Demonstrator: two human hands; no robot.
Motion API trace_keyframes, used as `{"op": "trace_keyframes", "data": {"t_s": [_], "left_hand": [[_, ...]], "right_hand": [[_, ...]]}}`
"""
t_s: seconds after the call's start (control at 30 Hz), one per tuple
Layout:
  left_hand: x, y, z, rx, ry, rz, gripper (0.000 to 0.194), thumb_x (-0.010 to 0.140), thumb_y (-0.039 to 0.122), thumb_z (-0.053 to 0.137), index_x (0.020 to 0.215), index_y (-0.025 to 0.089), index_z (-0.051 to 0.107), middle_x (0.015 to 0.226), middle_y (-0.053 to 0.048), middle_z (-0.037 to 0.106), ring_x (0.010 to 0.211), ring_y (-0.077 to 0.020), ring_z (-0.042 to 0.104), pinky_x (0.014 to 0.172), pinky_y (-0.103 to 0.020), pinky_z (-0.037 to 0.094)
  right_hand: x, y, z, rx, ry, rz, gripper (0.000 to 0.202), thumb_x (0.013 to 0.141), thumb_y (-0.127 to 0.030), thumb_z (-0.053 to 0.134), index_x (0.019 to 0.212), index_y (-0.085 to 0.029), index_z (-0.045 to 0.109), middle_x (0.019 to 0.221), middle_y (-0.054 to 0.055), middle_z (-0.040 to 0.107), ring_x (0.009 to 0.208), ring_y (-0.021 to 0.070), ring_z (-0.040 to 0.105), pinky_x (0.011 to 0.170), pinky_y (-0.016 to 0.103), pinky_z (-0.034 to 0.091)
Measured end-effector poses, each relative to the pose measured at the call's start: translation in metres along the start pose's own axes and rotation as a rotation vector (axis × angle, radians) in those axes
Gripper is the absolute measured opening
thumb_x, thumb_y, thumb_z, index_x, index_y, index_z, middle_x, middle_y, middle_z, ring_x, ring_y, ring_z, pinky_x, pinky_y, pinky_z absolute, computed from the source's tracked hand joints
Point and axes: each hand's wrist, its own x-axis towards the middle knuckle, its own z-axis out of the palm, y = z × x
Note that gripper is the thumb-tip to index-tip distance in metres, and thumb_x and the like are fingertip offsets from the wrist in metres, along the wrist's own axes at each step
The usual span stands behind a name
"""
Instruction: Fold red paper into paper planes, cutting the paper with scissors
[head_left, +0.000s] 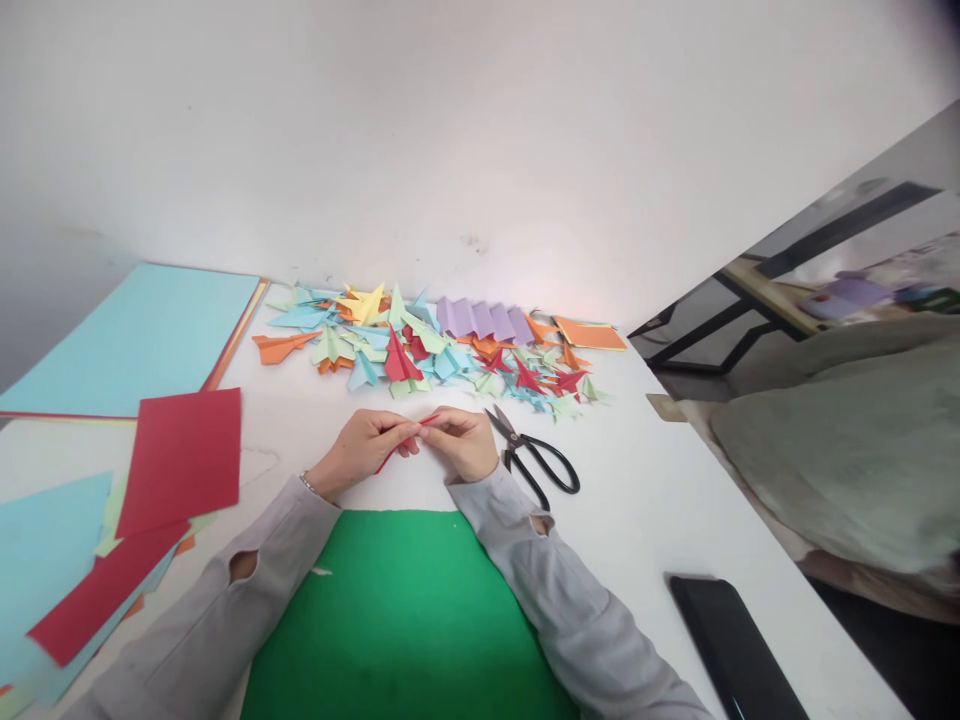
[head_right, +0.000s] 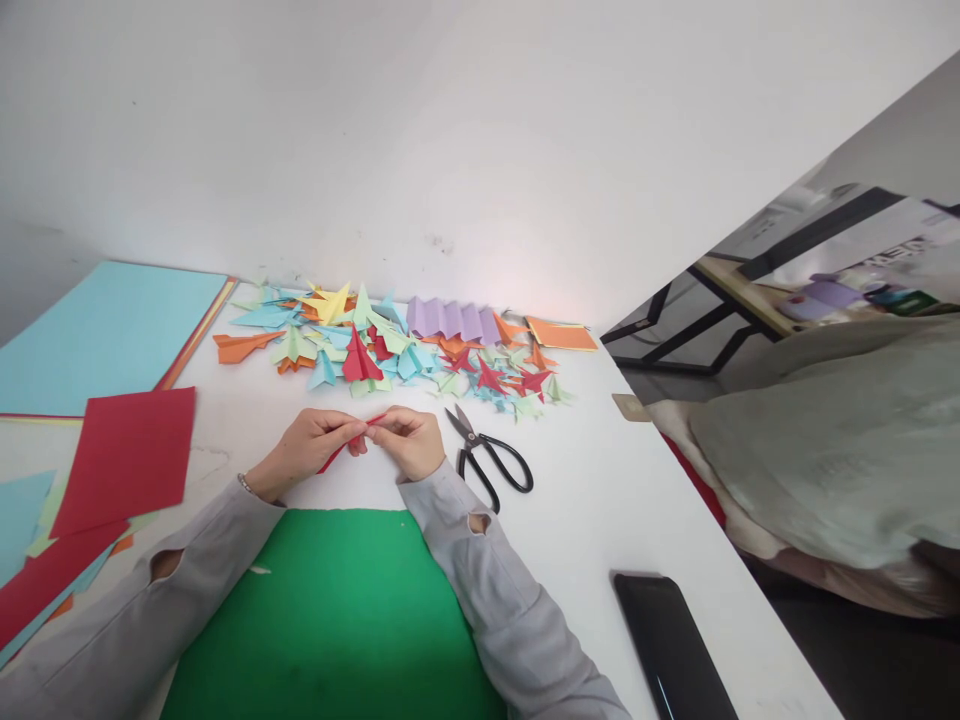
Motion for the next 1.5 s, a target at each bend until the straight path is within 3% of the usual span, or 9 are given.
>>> {"op": "trace_keyframes", "data": {"t_s": [0.73, 1.1, 1.5], "left_hand": [[-0.0013, -0.0012, 0.0014, -0.031, 0.022, -0.049, 0.028, 0.074, 0.040, 0.060, 0.061, 0.015, 0.064, 0.055, -0.002, 0.064, 0.054, -0.0124, 0.058, 0.055, -0.023, 0.046], [-0.0021, -0.0002, 0.0039, -0.002, 0.052, -0.031, 0.025, 0.077, 0.033, 0.056, 0.060, 0.015, 0.062, 0.054, -0.001, 0.062, 0.053, -0.0110, 0.056, 0.055, -0.022, 0.045], [-0.0019, 0.0044, 0.0027, -0.029, 0.030, -0.087, 0.028, 0.074, 0.038, 0.058, 0.059, 0.015, 0.061, 0.052, -0.001, 0.062, 0.047, -0.0092, 0.053, 0.048, -0.020, 0.040]], "right_hand": [[0.0015, -0.0006, -0.0012, 0.065, -0.106, 0.038, 0.022, 0.065, -0.040, 0.074, 0.064, -0.019, 0.070, 0.055, 0.000, 0.062, 0.050, 0.0120, 0.054, 0.051, 0.027, 0.043], [0.0010, 0.0009, 0.0006, 0.084, -0.070, 0.083, 0.023, 0.064, -0.040, 0.075, 0.060, -0.018, 0.068, 0.052, 0.000, 0.062, 0.049, 0.0120, 0.054, 0.050, 0.026, 0.043], [0.0004, -0.0012, 0.0003, 0.100, -0.018, 0.030, 0.017, 0.064, -0.033, 0.075, 0.067, -0.017, 0.071, 0.051, 0.000, 0.063, 0.045, 0.0105, 0.054, 0.047, 0.024, 0.045]]}}
